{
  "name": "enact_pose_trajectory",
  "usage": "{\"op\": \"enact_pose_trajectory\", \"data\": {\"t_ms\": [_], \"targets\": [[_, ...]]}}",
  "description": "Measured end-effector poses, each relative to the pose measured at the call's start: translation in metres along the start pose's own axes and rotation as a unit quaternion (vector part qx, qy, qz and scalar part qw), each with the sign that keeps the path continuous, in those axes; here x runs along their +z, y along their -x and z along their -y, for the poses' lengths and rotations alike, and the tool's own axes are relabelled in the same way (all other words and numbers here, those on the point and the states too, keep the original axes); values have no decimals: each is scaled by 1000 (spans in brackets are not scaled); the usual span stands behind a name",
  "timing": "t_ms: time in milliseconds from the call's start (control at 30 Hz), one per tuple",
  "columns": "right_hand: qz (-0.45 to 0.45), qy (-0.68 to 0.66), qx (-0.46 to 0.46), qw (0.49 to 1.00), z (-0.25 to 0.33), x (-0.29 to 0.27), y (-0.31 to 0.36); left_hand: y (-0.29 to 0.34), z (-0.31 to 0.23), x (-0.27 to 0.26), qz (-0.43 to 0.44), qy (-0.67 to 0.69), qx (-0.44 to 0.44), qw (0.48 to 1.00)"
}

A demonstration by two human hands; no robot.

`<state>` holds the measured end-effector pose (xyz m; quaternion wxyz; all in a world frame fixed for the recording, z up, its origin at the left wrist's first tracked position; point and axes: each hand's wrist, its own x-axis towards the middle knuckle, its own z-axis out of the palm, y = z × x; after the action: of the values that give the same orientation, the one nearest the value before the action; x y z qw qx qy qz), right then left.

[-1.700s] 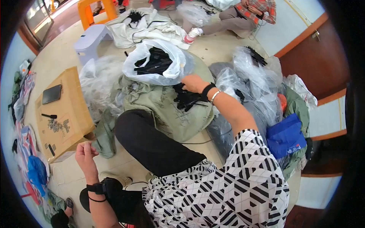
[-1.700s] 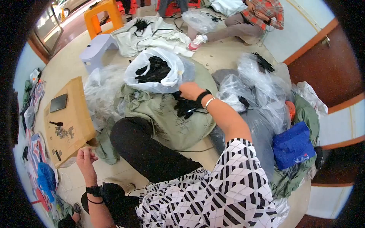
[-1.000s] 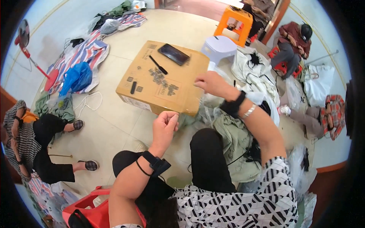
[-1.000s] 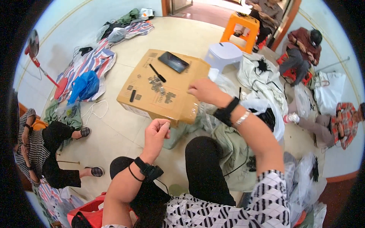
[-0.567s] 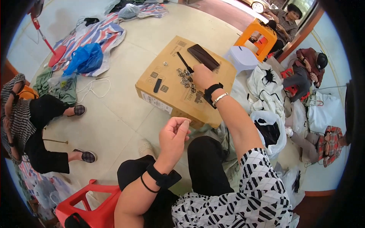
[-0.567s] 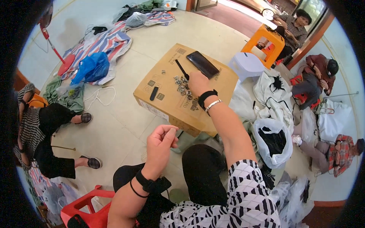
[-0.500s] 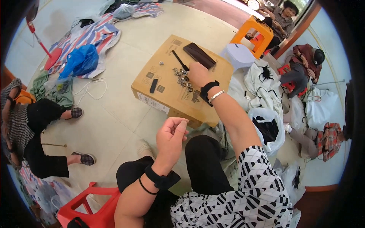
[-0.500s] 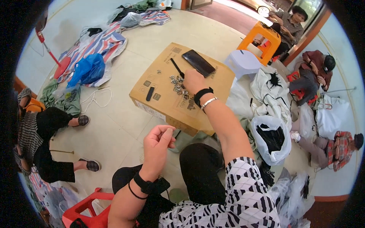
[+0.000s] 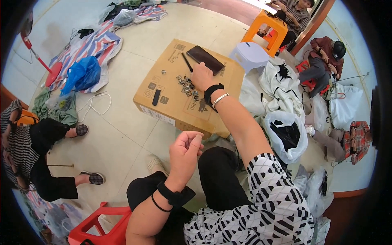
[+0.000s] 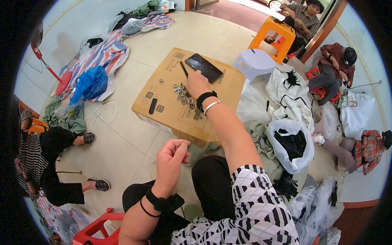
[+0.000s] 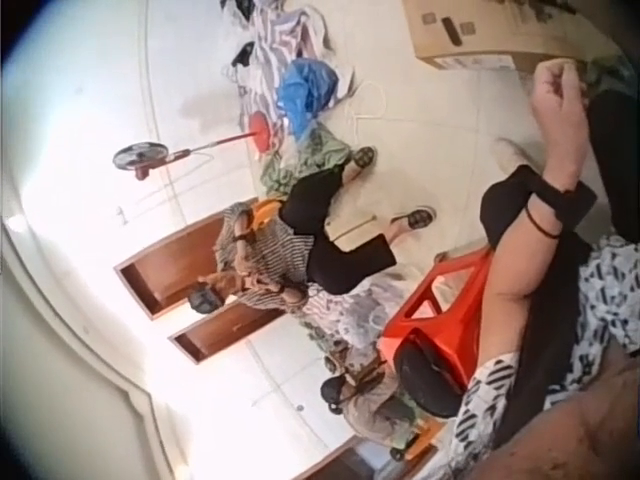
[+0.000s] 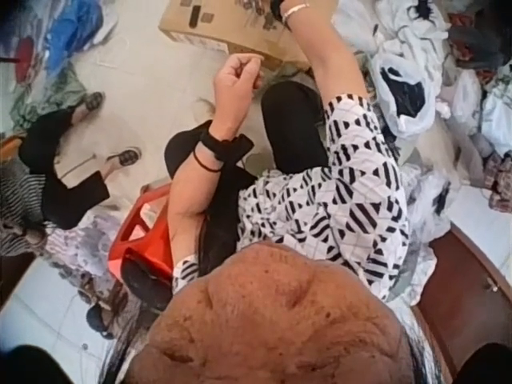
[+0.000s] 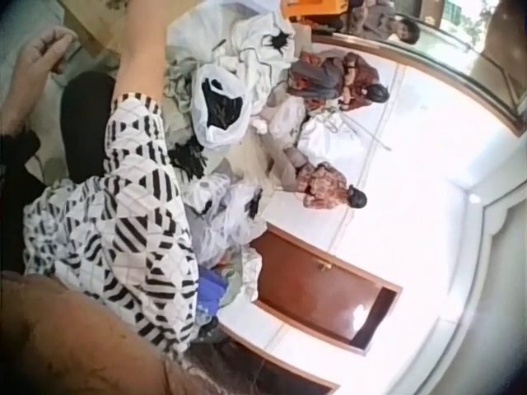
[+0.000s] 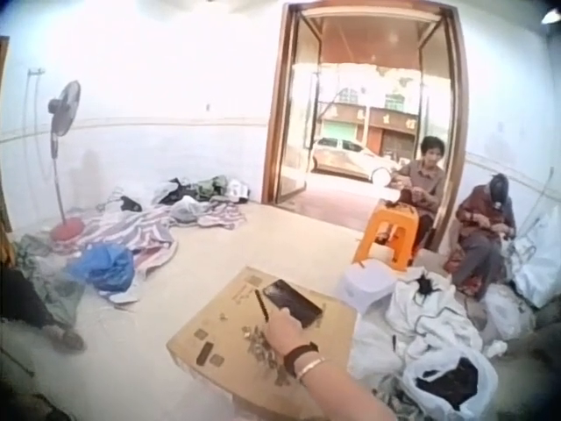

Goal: Manually assembling small black plastic components for footwear production.

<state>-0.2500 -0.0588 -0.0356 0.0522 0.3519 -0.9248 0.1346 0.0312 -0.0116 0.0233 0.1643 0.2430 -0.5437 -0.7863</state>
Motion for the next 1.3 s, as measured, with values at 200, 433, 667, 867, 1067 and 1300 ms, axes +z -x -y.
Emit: {"op": "enact_pose_trajectory", "data": {"t_ms": [200,433,667,867,1067,1300], "targets": [[43,36,-25,998,-8,-9,-5,-7,3,6,20,-4,-9,1000],[-21,-5,-88,996,-31,-5,-2,-9,12,15,28,0,-21,999],[140,-480,-45,865,-17,-98,82,-21,4,16,-62,135,-101,984],[269,-589,-69,758,10,-118,177,-25,4,9,32,212,-72,974],[238,-498,-28,833,-18,-74,135,-26,17,0,-107,193,-54,974],[-34,-187,-161,968,-28,-13,87,-19,7,-10,-128,207,-51,969]]}}
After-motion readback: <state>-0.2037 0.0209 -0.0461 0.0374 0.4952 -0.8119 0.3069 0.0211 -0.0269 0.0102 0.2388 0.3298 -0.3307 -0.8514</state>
